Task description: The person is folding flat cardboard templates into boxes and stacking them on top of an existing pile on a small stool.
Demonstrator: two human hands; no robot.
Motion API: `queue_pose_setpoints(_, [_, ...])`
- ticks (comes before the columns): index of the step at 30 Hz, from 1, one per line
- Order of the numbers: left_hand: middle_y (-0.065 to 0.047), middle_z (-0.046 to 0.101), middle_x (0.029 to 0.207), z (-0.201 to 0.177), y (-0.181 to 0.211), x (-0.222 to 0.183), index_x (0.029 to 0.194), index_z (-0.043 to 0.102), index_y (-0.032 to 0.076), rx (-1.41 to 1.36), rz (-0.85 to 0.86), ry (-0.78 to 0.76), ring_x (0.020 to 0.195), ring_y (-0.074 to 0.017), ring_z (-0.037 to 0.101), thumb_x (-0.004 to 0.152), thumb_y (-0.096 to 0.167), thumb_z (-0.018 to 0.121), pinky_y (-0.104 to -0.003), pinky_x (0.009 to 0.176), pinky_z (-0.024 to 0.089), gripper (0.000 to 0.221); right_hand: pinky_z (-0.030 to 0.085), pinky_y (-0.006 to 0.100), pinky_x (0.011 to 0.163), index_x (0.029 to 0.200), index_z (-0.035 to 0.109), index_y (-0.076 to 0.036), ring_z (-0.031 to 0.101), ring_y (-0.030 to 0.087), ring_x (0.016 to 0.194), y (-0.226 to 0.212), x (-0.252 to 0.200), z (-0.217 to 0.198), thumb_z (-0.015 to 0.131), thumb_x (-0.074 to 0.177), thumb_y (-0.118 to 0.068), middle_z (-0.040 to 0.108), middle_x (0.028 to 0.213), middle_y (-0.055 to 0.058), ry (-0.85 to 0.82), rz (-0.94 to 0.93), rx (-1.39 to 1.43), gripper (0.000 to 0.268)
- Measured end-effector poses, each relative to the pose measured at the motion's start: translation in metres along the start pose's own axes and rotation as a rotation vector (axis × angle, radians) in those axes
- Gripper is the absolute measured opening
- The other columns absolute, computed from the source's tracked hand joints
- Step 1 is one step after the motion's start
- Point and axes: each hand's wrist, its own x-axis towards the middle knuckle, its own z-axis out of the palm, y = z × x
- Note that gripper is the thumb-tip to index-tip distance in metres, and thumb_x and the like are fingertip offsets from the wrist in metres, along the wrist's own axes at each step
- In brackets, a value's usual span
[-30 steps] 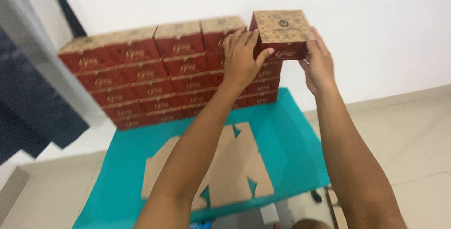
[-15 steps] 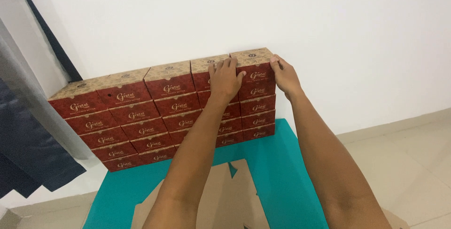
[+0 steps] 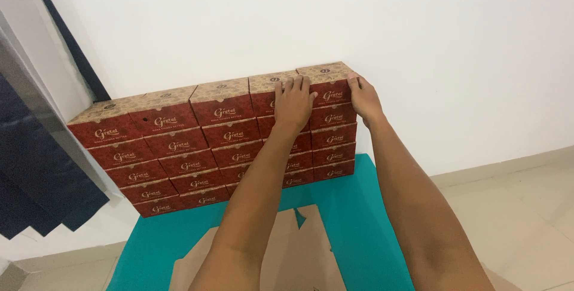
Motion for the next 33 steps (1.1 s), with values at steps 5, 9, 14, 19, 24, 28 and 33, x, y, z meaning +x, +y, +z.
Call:
queue_pose_setpoints(5, [-0.007,0.050,0.149,0.001,0.002,0.004,0.146,0.044,0.017,-0.036,0.026,-0.050,0.141,-0.0232,0.047,0.110,0.043,0.045,-0.046,0.119,0.027,0.045,0.026,0.057,0.124,0.156,0.042,-0.006,0.032,0.042,0.150,-0.024,-0.025,-0.001,0.036,0.108,-0.051,0.043,0.159,0.020,0.001,0.024,0.105,0.067])
queue_pose_setpoints(9, [-0.007,0.048,0.150,0.000,0.003,0.004,0.148,0.041,0.018,-0.069,0.016,-0.078,0.143,-0.0227,0.045,0.110,0.042,0.043,-0.046,0.120,0.027,0.045,0.024,0.058,0.125,0.159,0.035,-0.003,0.027,0.043,0.152,-0.027,-0.030,0.000,0.032,0.108,-0.054,0.036,0.162,0.023,-0.007,0.037,0.134,0.072])
queue_pose_setpoints(14, [-0.006,0.043,0.154,0.006,-0.006,0.002,0.150,0.037,0.022,-0.031,0.051,-0.052,0.146,-0.0218,0.040,0.109,0.048,0.042,-0.047,0.123,0.021,0.049,0.021,0.058,0.126,0.160,0.032,-0.005,0.023,0.042,0.153,-0.013,-0.020,0.001,0.033,0.109,-0.060,0.032,0.164,0.022,-0.038,0.015,0.161,0.075])
queue_pose_setpoints(19, [-0.010,0.027,0.166,-0.039,-0.018,-0.031,0.155,0.038,0.019,-0.041,0.115,0.046,0.157,-0.0286,0.015,0.111,0.048,0.043,-0.052,0.129,0.005,0.053,0.014,0.062,0.128,0.162,0.020,-0.001,0.014,0.049,0.154,-0.020,-0.049,-0.010,0.030,0.107,-0.062,0.021,0.166,0.030,-0.032,-0.034,0.264,0.083])
queue_pose_setpoints(24, [-0.013,0.022,0.167,-0.044,-0.075,-0.107,0.161,0.031,0.024,-0.114,0.083,0.298,0.157,-0.0312,0.012,0.105,0.046,0.059,-0.057,0.127,0.001,0.067,0.023,0.061,0.124,0.164,0.021,-0.006,0.022,0.048,0.152,0.042,-0.069,-0.010,0.038,0.112,-0.056,0.025,0.164,0.032,0.089,-0.134,0.194,0.074])
queue_pose_setpoints(28, [-0.015,0.018,0.168,-0.050,-0.136,-0.215,0.160,0.035,0.019,-0.293,-0.119,0.322,0.156,-0.0336,0.010,0.103,0.038,0.063,-0.060,0.125,0.006,0.066,0.026,0.062,0.123,0.163,0.021,-0.002,0.021,0.048,0.152,0.075,-0.138,0.007,0.042,0.111,-0.050,0.023,0.165,0.032,0.066,-0.137,0.139,0.073])
queue_pose_setpoints(33, [-0.020,0.012,0.167,-0.016,-0.230,-0.310,0.162,0.025,0.016,-0.500,-0.696,0.298,0.156,-0.0378,0.010,0.103,0.047,0.058,-0.062,0.125,0.007,0.074,0.026,0.054,0.126,0.161,0.027,-0.001,0.020,0.044,0.154,0.091,-0.187,0.035,0.051,0.106,-0.049,0.023,0.165,0.030,-0.040,-0.066,-0.001,0.078])
